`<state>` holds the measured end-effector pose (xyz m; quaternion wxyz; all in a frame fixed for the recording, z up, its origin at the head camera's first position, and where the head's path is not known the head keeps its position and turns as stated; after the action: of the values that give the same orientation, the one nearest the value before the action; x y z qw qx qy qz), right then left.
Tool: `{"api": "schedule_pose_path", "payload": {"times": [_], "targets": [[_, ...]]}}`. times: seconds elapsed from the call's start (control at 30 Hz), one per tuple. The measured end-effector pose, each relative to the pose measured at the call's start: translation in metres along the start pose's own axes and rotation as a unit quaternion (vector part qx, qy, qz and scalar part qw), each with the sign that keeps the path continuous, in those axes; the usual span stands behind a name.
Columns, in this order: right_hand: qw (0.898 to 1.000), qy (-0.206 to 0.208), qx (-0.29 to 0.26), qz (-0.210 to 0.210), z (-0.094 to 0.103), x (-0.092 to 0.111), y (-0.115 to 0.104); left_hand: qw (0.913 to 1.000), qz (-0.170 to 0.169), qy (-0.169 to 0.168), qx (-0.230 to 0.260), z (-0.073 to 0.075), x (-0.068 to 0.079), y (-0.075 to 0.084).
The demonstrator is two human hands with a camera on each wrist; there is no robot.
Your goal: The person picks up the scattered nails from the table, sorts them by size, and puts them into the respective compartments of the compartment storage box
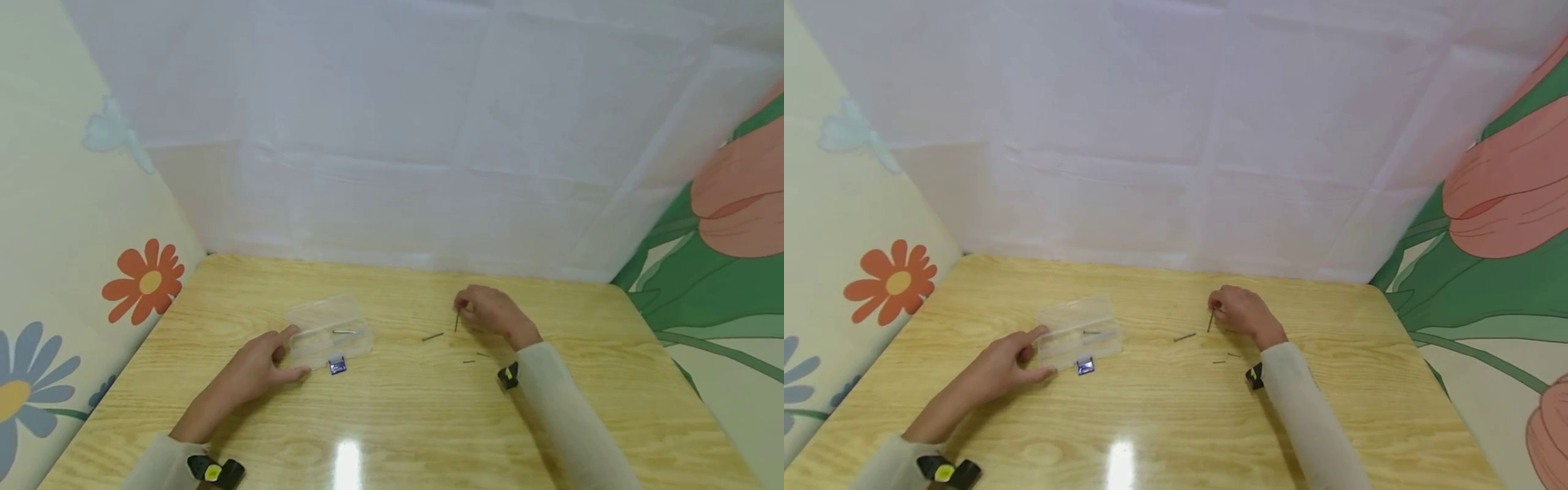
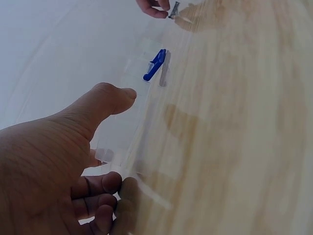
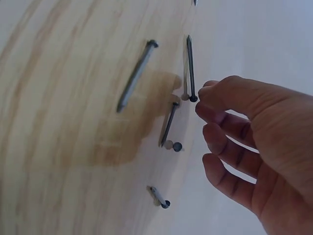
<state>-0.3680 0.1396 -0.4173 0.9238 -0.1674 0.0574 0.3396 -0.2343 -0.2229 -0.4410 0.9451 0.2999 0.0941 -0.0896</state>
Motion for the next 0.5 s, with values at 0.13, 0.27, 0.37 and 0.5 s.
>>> {"api": "schedule_pose_path", "payload": {"times": [0.13,0.27,0.37,0.5], "targets": [[1.0,-0.004,0.005,0.001,-0.004,-0.002,0.0,1.0,0.001,-0.001,0.001,0.0,0.0,-0.001],[1.0,-0.01,0.011,-0.001,-0.008,-0.004,0.001,1.0,0.001,0.0,0.004,0.0,0.0,-0.001],[1.0,-0.017,0.018,-0.004,-0.01,-0.004,0.003,1.0,0.001,0.001,0.003,0.0,0.0,-0.001],[0.999,-0.023,0.026,-0.012,-0.011,-0.004,0.005,1.0,0.0,0.002,0.004,0.0,-0.001,0.0]]}}
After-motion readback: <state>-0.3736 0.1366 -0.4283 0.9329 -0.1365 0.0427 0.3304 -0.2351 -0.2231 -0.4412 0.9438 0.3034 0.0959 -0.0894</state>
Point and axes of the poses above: each hand's wrist, its own x-axis away from the middle knuckle, its own z-axis out of the back of the hand, y = z × x, the point moved 9 cm from there along -x, towards the middle knuckle, and after that the axes turned 9 degrees about y, right-handed, at the moved point
